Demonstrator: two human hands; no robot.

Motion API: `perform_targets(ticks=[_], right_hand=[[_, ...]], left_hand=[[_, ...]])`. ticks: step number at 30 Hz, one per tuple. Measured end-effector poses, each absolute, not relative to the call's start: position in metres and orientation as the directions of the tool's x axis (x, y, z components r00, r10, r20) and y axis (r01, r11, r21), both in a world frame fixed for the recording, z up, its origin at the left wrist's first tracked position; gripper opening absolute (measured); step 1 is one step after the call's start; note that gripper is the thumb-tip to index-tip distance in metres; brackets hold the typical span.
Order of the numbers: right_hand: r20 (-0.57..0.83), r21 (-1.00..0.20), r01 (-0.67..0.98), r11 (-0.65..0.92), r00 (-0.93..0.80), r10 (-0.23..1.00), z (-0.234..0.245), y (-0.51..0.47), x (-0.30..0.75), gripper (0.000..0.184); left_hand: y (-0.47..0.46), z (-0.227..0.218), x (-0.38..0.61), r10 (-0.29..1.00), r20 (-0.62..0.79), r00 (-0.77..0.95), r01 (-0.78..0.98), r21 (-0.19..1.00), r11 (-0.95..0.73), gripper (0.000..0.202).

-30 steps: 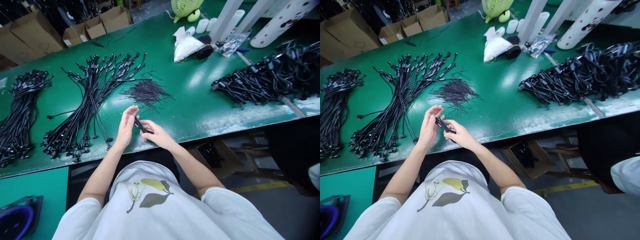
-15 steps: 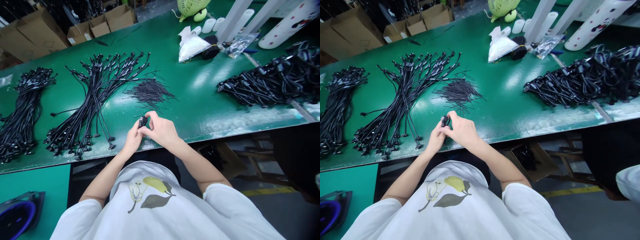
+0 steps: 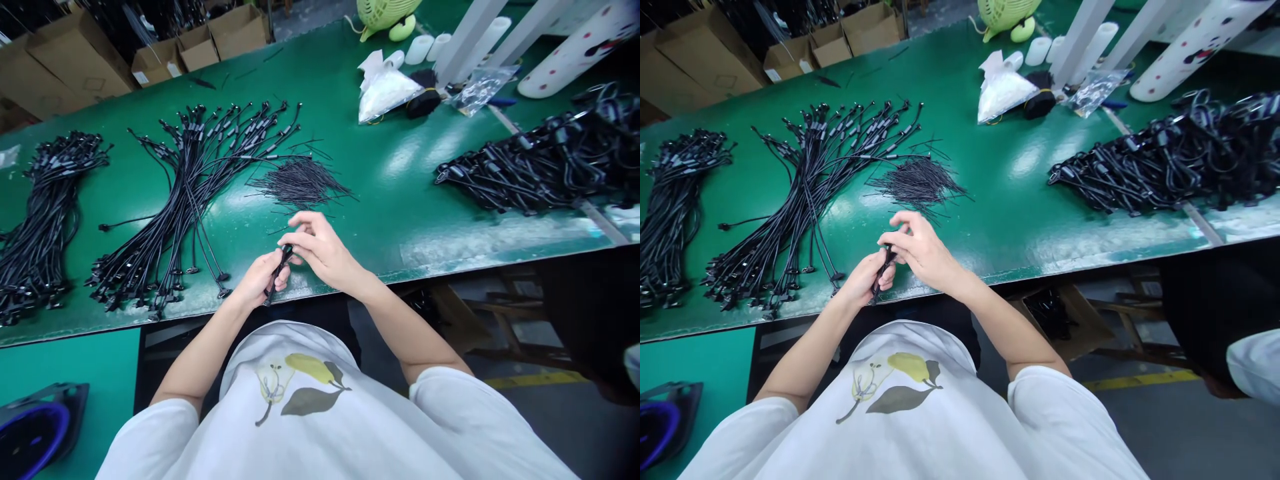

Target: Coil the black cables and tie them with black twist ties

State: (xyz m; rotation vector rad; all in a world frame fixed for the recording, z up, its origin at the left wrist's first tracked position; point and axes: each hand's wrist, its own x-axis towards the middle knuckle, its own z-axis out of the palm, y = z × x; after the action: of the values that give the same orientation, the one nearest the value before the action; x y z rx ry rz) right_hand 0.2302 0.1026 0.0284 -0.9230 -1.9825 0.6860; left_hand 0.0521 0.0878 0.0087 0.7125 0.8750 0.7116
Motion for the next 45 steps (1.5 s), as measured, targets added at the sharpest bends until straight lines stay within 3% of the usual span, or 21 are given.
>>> perform_targets(ticks=[6, 15, 18, 20, 22, 24, 29, 32, 36, 39, 41, 45], right_hand=[[0.331, -0.884, 0.131, 0.448, -0.502, 0.799, 0.02, 0.111, 0.238, 0.025], [0.356, -0.892, 0.181, 0.415, -0.286, 0.89, 0.008, 0.097, 0.216, 0.023], [0.309, -0.937, 0.073, 0.342, -0.282, 0.908, 0.006, 0.098, 0.218, 0.033], [0.26, -0.961, -0.009, 0.278, -0.386, 0.885, 0.009, 0.1, 0.223, 0.037], [0.233, -0.969, -0.052, 0.24, -0.497, 0.836, 0.013, 0.101, 0.227, 0.036], [0.259, -0.961, -0.052, 0.27, -0.496, 0.828, 0.017, 0.1, 0.228, 0.032], [0.349, -0.936, -0.026, 0.35, -0.177, 0.92, 0.008, 0.101, 0.219, 0.028], [0.304, -0.945, -0.185, 0.27, -0.187, 0.934, -0.007, 0.105, 0.212, 0.024], [0.172, -0.933, -0.338, 0.123, -0.119, 0.978, -0.027, 0.103, 0.203, 0.048], [0.021, -0.951, -0.308, -0.024, -0.143, 0.99, -0.04, 0.092, 0.2, 0.052], [-0.076, -0.959, -0.255, -0.126, -0.196, 0.978, -0.047, 0.084, 0.202, 0.047], [-0.154, -0.943, -0.264, -0.204, -0.196, 0.968, -0.051, 0.087, 0.235, 0.046]], left_hand=[[0.079, 0.014, 0.052, 0.765, -0.415, 0.493, -0.265, 0.765, 0.587, 0.049], [0.078, 0.011, 0.064, 0.867, -0.376, 0.327, -0.351, 0.804, 0.481, 0.04], [0.078, 0.013, 0.062, 0.812, -0.374, 0.447, -0.315, 0.784, 0.535, 0.042], [0.078, 0.012, 0.058, 0.747, -0.379, 0.546, -0.278, 0.76, 0.588, 0.044], [0.078, 0.01, 0.055, 0.686, -0.388, 0.616, -0.234, 0.741, 0.63, 0.047], [0.076, 0.009, 0.055, 0.663, -0.401, 0.632, -0.2, 0.742, 0.639, 0.052], [0.062, 0.011, 0.062, 0.714, -0.45, 0.537, -0.189, 0.76, 0.622, 0.049], [0.055, 0.008, 0.066, 0.727, -0.537, 0.429, -0.216, 0.72, 0.66, 0.049], [0.061, -0.003, 0.069, 0.83, -0.5, 0.248, -0.256, 0.793, 0.553, 0.052], [0.071, -0.011, 0.07, 0.88, -0.438, 0.183, -0.137, 0.875, 0.464, 0.05], [0.076, -0.015, 0.069, 0.88, -0.403, 0.249, 0.056, 0.914, 0.403, 0.047], [0.075, -0.018, 0.053, 0.869, -0.249, 0.427, 0.444, 0.895, 0.038, 0.037]])
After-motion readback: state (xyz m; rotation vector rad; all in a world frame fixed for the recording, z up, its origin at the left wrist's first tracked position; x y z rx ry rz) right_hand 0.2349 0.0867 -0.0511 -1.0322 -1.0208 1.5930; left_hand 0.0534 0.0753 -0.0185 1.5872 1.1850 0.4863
